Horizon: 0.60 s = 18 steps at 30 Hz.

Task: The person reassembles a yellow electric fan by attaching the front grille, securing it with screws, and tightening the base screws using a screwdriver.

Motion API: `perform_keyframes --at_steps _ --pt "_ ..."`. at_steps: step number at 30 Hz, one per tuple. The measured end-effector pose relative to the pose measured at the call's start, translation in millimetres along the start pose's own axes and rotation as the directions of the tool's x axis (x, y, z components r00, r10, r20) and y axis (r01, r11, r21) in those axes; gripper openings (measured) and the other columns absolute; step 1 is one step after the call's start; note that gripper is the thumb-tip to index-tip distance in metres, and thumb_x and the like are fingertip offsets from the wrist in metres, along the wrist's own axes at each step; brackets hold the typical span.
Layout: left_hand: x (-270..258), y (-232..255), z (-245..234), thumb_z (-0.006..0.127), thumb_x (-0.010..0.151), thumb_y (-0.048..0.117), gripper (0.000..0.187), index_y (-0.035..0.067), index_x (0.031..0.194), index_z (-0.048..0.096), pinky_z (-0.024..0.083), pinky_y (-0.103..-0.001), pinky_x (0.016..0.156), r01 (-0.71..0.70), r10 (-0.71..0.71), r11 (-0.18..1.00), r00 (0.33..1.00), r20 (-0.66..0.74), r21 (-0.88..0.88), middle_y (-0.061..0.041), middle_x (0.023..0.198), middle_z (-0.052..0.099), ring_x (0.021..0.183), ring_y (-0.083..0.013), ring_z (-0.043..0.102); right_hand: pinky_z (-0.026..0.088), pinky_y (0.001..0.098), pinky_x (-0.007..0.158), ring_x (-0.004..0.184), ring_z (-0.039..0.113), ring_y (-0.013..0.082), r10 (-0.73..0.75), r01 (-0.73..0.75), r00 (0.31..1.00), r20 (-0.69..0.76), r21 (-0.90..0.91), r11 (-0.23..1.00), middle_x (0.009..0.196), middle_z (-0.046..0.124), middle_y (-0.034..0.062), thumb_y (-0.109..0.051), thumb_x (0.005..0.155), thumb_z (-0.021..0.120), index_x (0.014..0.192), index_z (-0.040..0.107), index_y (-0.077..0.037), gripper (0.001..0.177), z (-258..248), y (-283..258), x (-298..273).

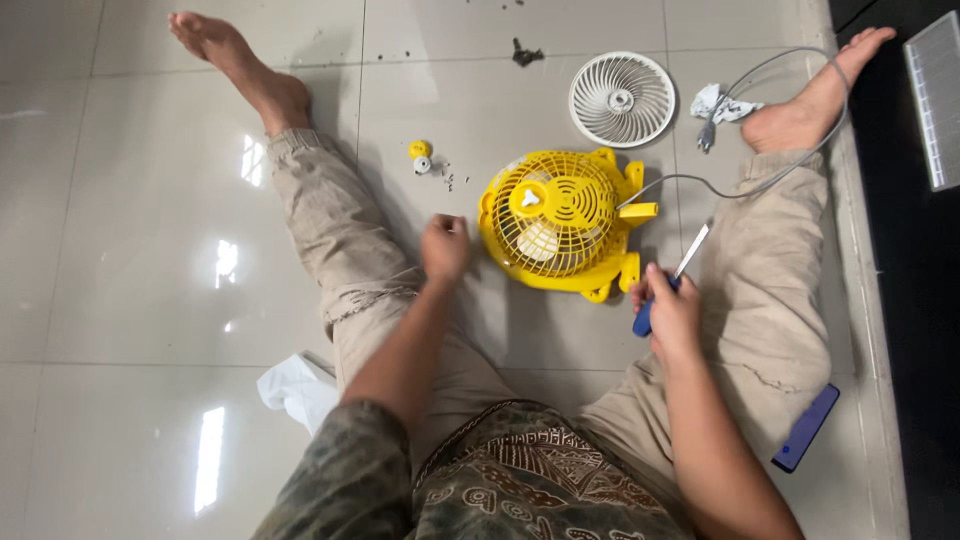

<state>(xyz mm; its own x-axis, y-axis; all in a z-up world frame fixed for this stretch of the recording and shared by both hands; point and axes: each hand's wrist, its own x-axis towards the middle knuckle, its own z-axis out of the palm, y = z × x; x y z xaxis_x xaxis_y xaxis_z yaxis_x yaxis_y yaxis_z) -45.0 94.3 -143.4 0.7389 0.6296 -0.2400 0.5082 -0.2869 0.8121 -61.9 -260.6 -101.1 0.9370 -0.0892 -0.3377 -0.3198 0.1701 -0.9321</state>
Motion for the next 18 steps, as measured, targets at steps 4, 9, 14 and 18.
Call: perform_keyframes --at_steps 4,9,14,18 --pt "46 -11 -12 0.067 0.087 0.027 0.026 0.014 0.107 0.076 0.054 -0.042 0.091 0.067 -0.059 0.963 0.997 -0.039 0.261 -0.011 0.112 0.075 0.106 -0.0303 0.070 0.047 0.0304 0.053 0.059 0.056 0.0150 0.170 -0.170 0.975 -0.140 0.006 0.985 0.073 0.062 0.0064 -0.020 0.101 0.066 0.094 0.058 -0.006 0.018 -10 18 -21" --pt "73 21 -2 0.071 0.086 0.041 0.035 0.019 0.113 0.073 0.046 -0.049 0.100 0.212 -0.201 0.911 0.977 -0.066 0.355 -0.005 0.119 0.071 0.113 -0.0270 0.066 0.049 0.0294 0.056 0.062 0.058 0.0142 0.085 -0.087 0.979 -0.184 -0.005 0.996 0.076 0.063 0.0066 -0.017 0.099 0.069 0.097 0.058 -0.004 0.017 -14 28 -23" --pt "82 37 11 0.069 0.087 0.040 0.028 0.026 0.110 0.076 0.038 -0.055 0.105 0.215 -0.187 0.869 0.977 -0.106 0.446 -0.003 0.123 0.065 0.116 -0.0249 0.062 0.050 0.0283 0.058 0.063 0.059 0.0136 0.089 -0.101 0.979 -0.182 -0.059 0.993 0.077 0.066 0.0064 -0.016 0.098 0.070 0.098 0.060 -0.004 0.016 -14 36 -20" --pt "80 22 9 0.067 0.089 0.037 0.024 0.024 0.106 0.078 0.039 -0.055 0.104 0.161 -0.134 0.885 0.987 -0.093 0.436 -0.002 0.123 0.066 0.115 -0.0244 0.063 0.050 0.0279 0.059 0.064 0.060 0.0127 0.099 -0.123 0.977 -0.191 -0.120 0.985 0.078 0.066 0.0059 -0.016 0.098 0.070 0.098 0.061 -0.004 0.016 -10 37 -21"
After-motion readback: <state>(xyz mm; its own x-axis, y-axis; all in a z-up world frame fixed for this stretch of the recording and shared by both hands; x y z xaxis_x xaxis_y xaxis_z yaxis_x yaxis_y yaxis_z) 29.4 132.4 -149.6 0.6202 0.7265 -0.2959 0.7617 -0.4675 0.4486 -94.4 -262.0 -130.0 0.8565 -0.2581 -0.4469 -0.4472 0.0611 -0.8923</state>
